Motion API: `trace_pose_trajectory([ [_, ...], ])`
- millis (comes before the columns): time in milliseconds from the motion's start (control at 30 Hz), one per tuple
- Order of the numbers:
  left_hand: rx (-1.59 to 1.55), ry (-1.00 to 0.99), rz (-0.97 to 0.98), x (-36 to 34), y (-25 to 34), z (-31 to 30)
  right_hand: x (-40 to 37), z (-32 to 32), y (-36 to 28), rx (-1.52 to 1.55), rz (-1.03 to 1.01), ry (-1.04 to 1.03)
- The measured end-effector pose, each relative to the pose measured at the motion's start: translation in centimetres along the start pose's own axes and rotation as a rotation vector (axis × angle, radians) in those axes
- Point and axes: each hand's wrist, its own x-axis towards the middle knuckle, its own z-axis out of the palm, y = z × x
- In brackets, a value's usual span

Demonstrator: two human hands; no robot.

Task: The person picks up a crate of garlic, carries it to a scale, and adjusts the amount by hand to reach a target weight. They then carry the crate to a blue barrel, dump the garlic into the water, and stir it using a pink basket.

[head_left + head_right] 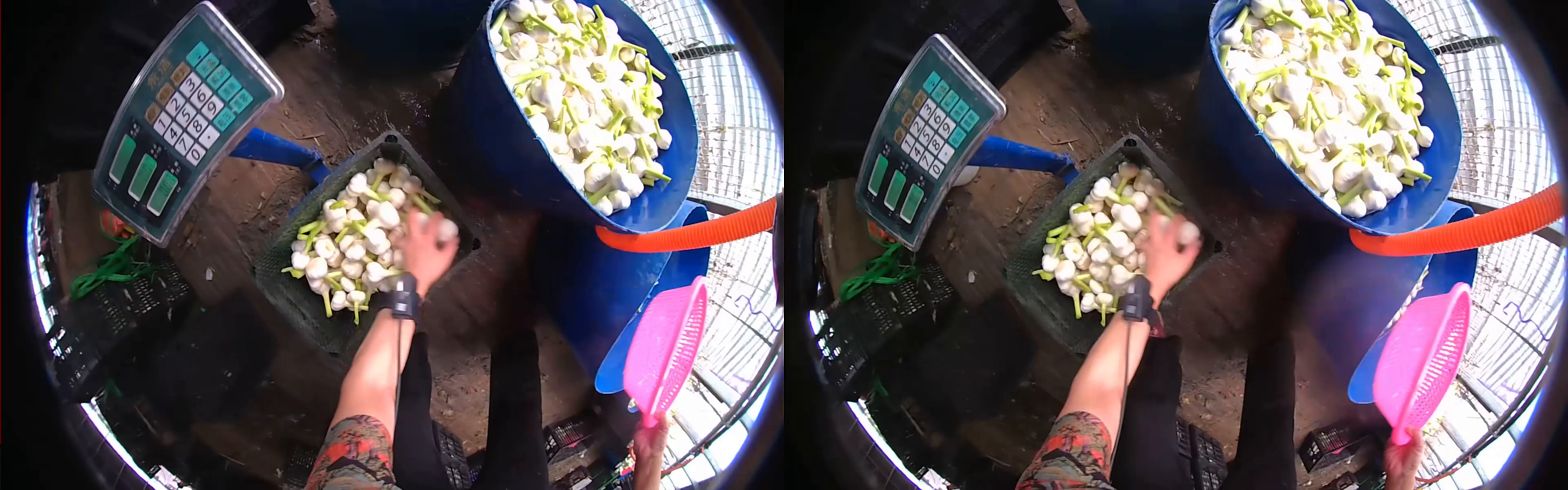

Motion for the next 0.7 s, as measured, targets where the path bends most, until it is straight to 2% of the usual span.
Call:
trace_pose_trajectory([
  [33,-0.020,-0.120,-0.047,0.2,0.6,0.1,-0.6,2.5,-0.3,0.026,0.120,-0.100],
  [67,-0.041,-0.238,-0.101,0.3,0.9,-0.1,0.1,2.9,-0.1,0.016,0.051,-0.062],
  [100,-0.147,-0.176,-0.096,0.3,0.3,-0.7,1.0,2.8,0.1,0.055,0.015,0.014],
  [133,-0.044,-0.146,-0.059,-0.2,-0.4,-1.7,2.4,2.5,0.5,0.095,-0.020,0.089],
  [200,0.217,-0.153,0.084,-0.6,-2.4,-4.3,5.4,0.4,0.8,0.042,0.031,0.073],
  [267,0.480,-0.190,0.056,-0.1,-4.7,-6.4,9.6,-2.7,0.3,-0.014,0.067,0.058],
  [333,0.356,-0.097,-0.115,-0.8,-8.6,-6.7,14.4,-5.4,-0.1,-0.274,-0.008,0.230],
  [367,0.370,-0.227,-0.179,-1.9,-8.5,-7.4,16.6,-6.2,0.2,-0.358,-0.044,0.299],
  [433,0.292,-0.230,-0.251,-5.6,-8.9,-6.6,20.4,-7.4,0.2,-0.349,-0.081,0.324],
  [500,0.224,-0.219,-0.326,-7.1,-9.8,-6.4,23.6,-7.9,-0.2,-1.284,-0.561,0.417],
  [533,0.239,-0.229,-0.347,-7.5,-10.2,-6.0,24.9,-7.7,0.3,-1.280,-0.564,0.407],
  [600,0.253,-0.240,-0.372,-7.7,-10.7,-5.1,25.3,-4.2,2.4,-2.006,-0.624,0.395],
  [633,0.253,-0.245,-0.385,-7.1,-11.1,-4.9,26.5,-3.3,4.5,-1.797,-0.942,0.363],
  [667,0.254,-0.251,-0.392,-6.3,-11.5,-4.4,32.5,-8.6,4.3,-1.881,-0.627,0.298],
  [700,0.314,-0.191,-0.423,-5.5,-12.2,-3.5,30.6,-4.1,6.5,-1.705,-0.650,0.372],
])
